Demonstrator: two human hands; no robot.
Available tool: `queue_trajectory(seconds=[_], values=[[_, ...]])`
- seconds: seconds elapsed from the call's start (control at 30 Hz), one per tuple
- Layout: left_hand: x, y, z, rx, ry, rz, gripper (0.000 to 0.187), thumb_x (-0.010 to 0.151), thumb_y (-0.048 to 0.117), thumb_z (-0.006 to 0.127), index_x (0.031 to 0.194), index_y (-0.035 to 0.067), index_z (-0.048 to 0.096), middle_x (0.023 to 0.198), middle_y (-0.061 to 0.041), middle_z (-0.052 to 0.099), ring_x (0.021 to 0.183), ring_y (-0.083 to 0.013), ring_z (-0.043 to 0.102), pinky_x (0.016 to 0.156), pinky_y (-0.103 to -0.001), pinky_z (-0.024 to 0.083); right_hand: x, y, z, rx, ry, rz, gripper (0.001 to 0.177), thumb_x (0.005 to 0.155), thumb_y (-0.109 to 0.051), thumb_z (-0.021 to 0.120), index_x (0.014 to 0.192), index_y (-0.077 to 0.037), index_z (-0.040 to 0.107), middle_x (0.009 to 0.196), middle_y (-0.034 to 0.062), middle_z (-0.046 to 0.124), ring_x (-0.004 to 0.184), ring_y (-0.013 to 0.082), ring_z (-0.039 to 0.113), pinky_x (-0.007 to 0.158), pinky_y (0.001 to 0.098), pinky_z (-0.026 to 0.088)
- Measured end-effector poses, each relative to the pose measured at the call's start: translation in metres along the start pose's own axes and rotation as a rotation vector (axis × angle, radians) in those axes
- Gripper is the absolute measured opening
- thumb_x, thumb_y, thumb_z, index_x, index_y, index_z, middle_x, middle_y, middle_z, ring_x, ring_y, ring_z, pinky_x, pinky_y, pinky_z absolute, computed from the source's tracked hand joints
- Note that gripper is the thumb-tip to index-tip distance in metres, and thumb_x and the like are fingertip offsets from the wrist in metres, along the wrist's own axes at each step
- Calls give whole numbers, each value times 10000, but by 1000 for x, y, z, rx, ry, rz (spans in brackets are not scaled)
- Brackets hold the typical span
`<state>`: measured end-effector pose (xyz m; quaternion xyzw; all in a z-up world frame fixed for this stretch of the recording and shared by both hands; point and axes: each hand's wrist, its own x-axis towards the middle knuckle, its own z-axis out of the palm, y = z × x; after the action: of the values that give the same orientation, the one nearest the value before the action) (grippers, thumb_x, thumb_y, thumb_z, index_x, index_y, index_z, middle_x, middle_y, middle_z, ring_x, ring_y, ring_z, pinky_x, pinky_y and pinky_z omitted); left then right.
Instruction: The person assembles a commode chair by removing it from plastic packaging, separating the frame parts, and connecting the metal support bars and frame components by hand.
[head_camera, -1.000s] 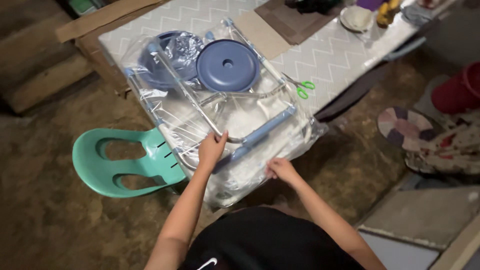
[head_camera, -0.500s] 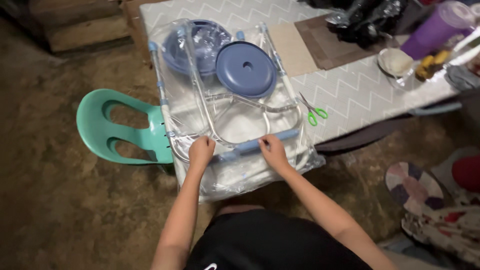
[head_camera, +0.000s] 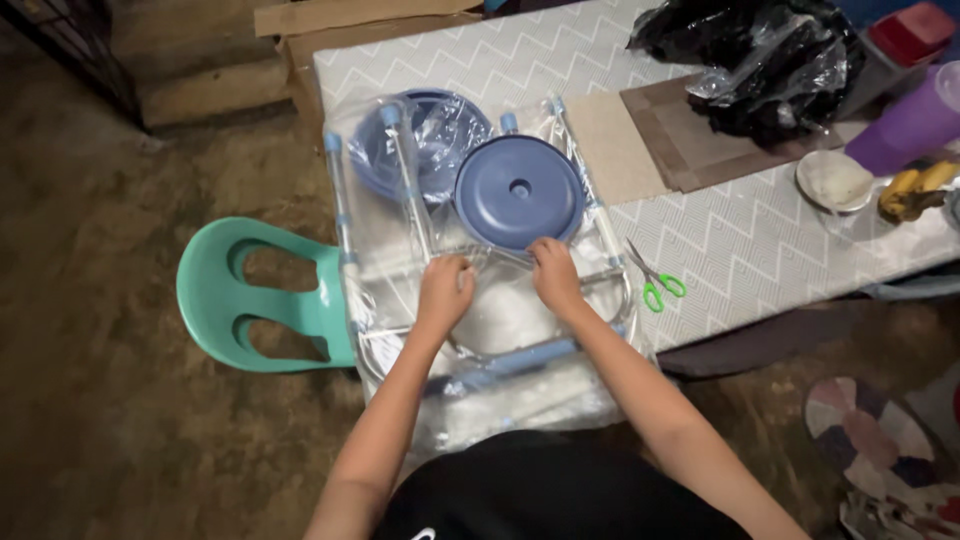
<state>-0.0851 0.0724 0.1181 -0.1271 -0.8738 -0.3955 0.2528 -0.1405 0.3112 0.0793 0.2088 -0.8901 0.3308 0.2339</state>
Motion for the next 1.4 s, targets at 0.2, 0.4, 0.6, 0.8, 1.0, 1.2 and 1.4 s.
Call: queue_trajectory(seconds=[0.2, 0.4, 0.6, 0.8, 1.0, 1.2, 1.4], values=[[27, -14, 25, 39, -209, -55, 150, 911, 171, 647, 965, 38, 689, 1056, -159, 677, 1051, -384, 610, 946, -485, 473, 30, 18, 7, -238, -325, 266, 152, 844, -34, 602, 958, -52, 700, 1118, 162, 609, 982, 376, 617, 842, 480, 500], [35, -23, 41, 58, -213, -79, 150, 907, 184, 653, 961, 48, 690, 1093, -156, 681, 1062, -380, 608, 966, -495, 468, 42, 13, -8, -385, -303, 13, 97, 785, -119, 693, 882, -114, 704, 1062, 88, 625, 1053, 329, 595, 861, 457, 495], [30, -44, 84, -87, -115, -146, 410, 958, 209, 674, 1281, -22, 570, 1260, -233, 608, 1172, -400, 606, 997, -452, 500, 33, 8, -29, -181, 147, -179, 278, 731, -56, 722, 982, -44, 603, 1055, 159, 583, 1063, 400, 561, 875, 507, 434], [46, -42, 161, -473, 39, -493, 882, 989, 384, 696, 1566, -53, 192, 1460, -300, 434, 1173, -252, 620, 924, -369, 543, 18, 62, -65, 520, 323, 376, 202, 1061, -41, 611, 1211, 9, 485, 1108, 125, 590, 1001, 241, 609, 876, 377, 564], [67, 22, 219, -871, 26, -574, 673, 988, 289, 707, 1464, -55, 378, 1274, -222, 629, 1033, -227, 654, 811, -341, 569, -4, 107, -128, 958, 315, 633, 367, 1060, -60, 510, 1374, -52, 320, 1339, 156, 516, 1101, 203, 604, 771, 378, 568], [61, 66, 291, -1020, -157, -776, 672, 901, 202, 687, 1445, 19, 337, 1054, -127, 675, 809, -182, 715, 675, -321, 625, -46, 183, -168, 1166, 283, 1102, 366, 1015, -69, 464, 1355, -72, 327, 1337, 222, 514, 1123, 427, 650, 786, 598, 632], [26, 66, 329, -605, -353, -600, 577, 943, 225, 700, 1439, 34, 477, 1065, -151, 706, 955, -227, 685, 825, -347, 559, -94, 266, -152, 1481, 307, 1368, 449, 1000, -5, 414, 1440, 12, 323, 1442, 295, 470, 1267, 518, 565, 965, 702, 531]])
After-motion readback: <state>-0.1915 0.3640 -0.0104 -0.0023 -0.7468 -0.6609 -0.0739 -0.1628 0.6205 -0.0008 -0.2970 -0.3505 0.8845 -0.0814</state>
